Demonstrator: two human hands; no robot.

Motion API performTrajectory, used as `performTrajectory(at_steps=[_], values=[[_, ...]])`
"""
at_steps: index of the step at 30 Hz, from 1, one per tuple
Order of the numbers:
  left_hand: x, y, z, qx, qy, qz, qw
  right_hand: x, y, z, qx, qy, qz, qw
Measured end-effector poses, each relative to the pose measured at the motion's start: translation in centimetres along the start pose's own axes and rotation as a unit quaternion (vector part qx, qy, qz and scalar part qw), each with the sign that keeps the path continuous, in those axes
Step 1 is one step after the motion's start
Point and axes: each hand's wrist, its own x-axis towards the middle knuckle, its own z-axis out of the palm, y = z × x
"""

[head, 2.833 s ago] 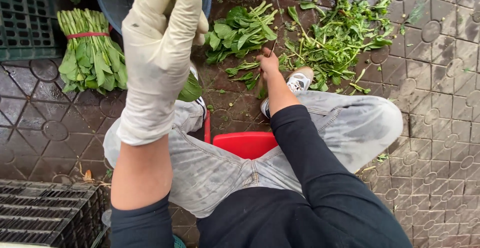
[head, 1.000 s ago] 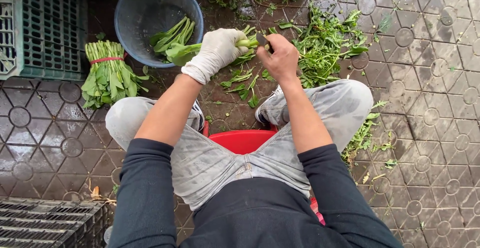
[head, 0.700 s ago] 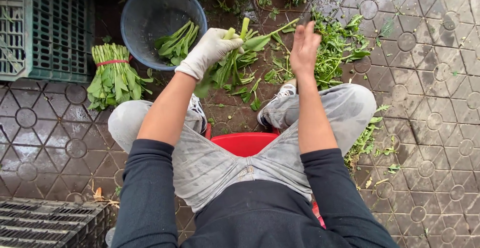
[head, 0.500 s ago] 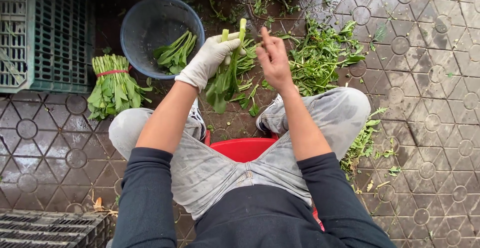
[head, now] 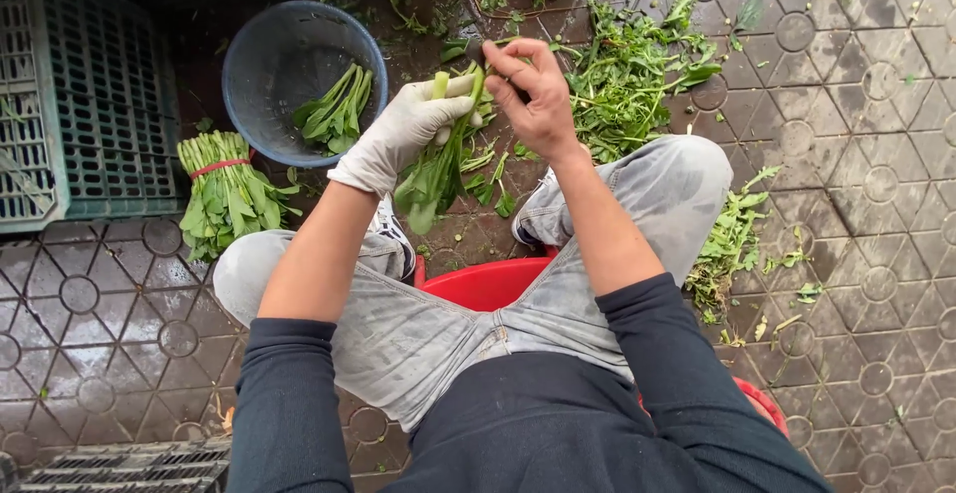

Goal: Trimming the roots and cleaning yellow leaves from bunches of green vegetables using a knife.

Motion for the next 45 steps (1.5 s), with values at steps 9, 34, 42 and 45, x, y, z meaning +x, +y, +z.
performTrajectory(at_steps=[9,34,42,45], values=[[2.2,-1.9,-1.8,-0.074,0.010,0.025,0.997,-0.6,-0.5,-0.7,0.229,-0.065,0.073,0.968],[1.5,-1.1,-4.6,0.286,0.073,0.074,0.953,-0.5,0.0,-0.1,0.272,0.015,0.235,0.933],[5.3,-5.8,-1.9,0.390,0.115,0.108,0.907,-1.4,-0.9,2.9,0.235,0.087,0.174,0.952],[5.6,-6.2,-1.3,0.317,0.118,0.097,0.936,-1.9,-1.5,2.6,0.237,0.104,0.202,0.945]])
